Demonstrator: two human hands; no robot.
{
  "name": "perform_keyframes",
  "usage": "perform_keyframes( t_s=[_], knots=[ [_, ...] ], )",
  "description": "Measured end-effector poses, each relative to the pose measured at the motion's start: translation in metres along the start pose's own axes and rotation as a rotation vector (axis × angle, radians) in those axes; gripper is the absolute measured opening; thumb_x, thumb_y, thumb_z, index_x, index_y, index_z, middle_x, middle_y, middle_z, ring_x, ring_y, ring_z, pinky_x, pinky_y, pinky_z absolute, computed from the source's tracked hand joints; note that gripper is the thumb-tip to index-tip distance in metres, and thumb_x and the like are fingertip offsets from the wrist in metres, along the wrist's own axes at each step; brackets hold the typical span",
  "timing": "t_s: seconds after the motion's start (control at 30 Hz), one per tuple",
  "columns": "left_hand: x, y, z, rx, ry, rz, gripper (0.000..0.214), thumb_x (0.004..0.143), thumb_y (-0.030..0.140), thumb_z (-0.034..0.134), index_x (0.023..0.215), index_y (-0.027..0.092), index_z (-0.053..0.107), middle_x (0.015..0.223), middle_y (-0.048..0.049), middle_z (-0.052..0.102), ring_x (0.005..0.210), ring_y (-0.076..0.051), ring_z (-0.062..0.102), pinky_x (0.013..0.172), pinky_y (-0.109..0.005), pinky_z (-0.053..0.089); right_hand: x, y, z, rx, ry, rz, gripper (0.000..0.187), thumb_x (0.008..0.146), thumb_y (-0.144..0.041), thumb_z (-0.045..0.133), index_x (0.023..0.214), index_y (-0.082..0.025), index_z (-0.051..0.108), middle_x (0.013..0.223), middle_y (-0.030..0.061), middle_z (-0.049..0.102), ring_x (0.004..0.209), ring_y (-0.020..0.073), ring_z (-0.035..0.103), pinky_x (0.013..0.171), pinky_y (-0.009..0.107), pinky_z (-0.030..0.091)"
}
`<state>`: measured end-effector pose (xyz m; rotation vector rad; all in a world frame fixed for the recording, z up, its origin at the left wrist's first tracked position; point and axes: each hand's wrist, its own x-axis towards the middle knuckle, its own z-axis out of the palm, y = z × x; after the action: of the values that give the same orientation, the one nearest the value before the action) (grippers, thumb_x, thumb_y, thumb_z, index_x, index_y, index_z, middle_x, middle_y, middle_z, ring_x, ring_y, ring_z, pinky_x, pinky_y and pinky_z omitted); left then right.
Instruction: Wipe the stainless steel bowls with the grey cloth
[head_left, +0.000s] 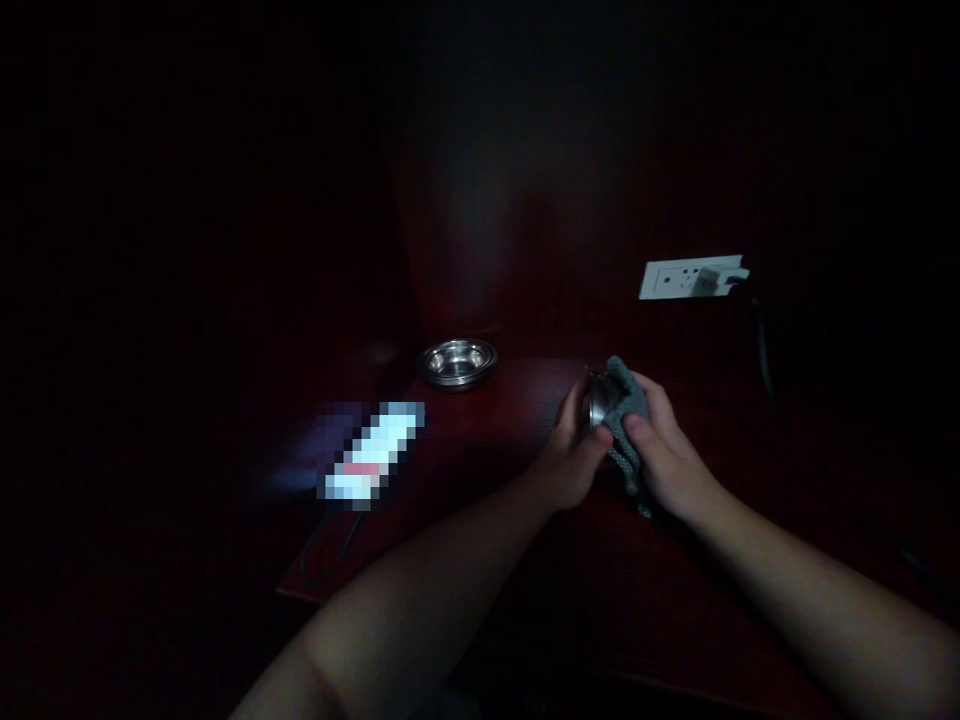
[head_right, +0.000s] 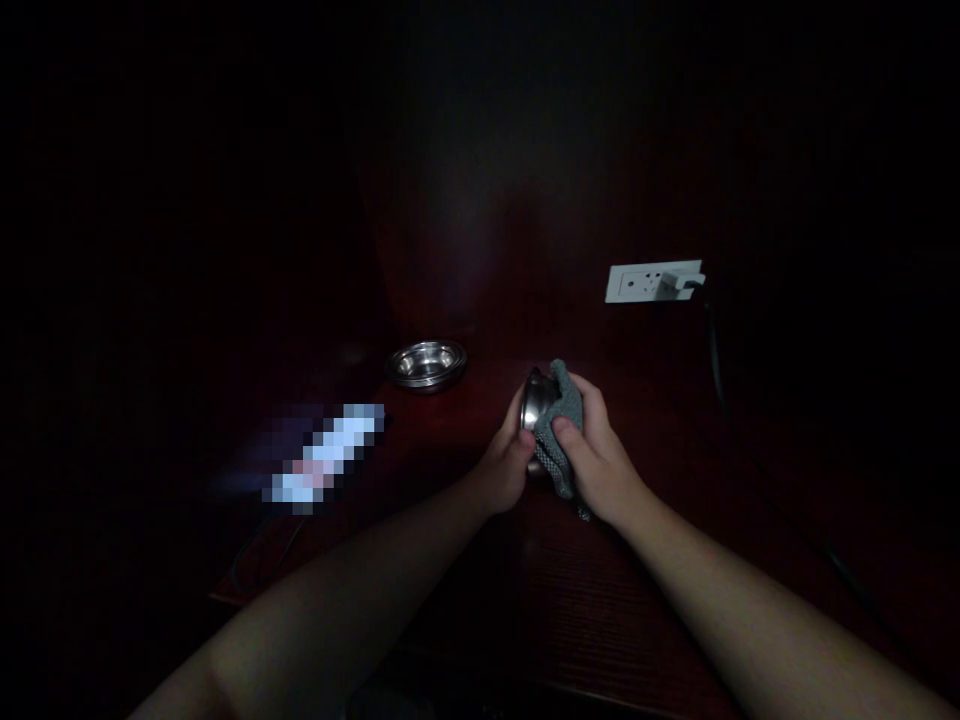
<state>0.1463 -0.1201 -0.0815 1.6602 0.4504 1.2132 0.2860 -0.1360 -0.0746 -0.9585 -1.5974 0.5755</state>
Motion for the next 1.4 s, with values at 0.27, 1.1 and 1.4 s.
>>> perform_keyframes(
  t_s=[0.27, 1.1, 1.4],
  knots=[
    [-0.001, -0.006, 0.001, -0.095, 0.102, -0.102, 0.083, 0.080, 0.080, 0.034, 0.140, 0.023, 0.043, 0.139, -0.0083, 0.054, 0.125, -0.031, 0.053, 0.104, -0.048, 0.044, 0.000, -0.001, -0.003, -0.102, -0.063, -0.119, 0.064, 0.090, -0.056, 0.049, 0.144, -0.025, 0.031, 0.142, 0.0128, 0.043, 0.127, 0.0318, 0.046, 0.108, 0.053, 0.036],
    [0.005, 0.010, 0.016, -0.667, 0.219, -0.284, 0.078, 0.078, 0.076, 0.044, 0.116, 0.011, 0.063, 0.119, -0.0152, 0.068, 0.131, -0.033, 0.048, 0.112, -0.046, 0.032, 0.005, -0.008, -0.008, -0.360, -0.117, -0.479, 0.071, 0.084, -0.044, 0.061, 0.145, -0.019, 0.034, 0.141, 0.0182, 0.042, 0.131, 0.0348, 0.041, 0.109, 0.056, 0.035],
    [0.003, 0.015, 0.014, -0.820, 0.272, -0.289, 0.063, 0.088, 0.064, 0.037, 0.108, 0.012, 0.066, 0.112, -0.0132, 0.070, 0.125, -0.031, 0.054, 0.108, -0.044, 0.035, 0.004, -0.012, -0.008, -0.428, -0.105, -0.530, 0.075, 0.080, -0.045, 0.065, 0.144, -0.018, 0.037, 0.141, 0.0201, 0.042, 0.131, 0.0370, 0.042, 0.108, 0.057, 0.037]
  ],
)
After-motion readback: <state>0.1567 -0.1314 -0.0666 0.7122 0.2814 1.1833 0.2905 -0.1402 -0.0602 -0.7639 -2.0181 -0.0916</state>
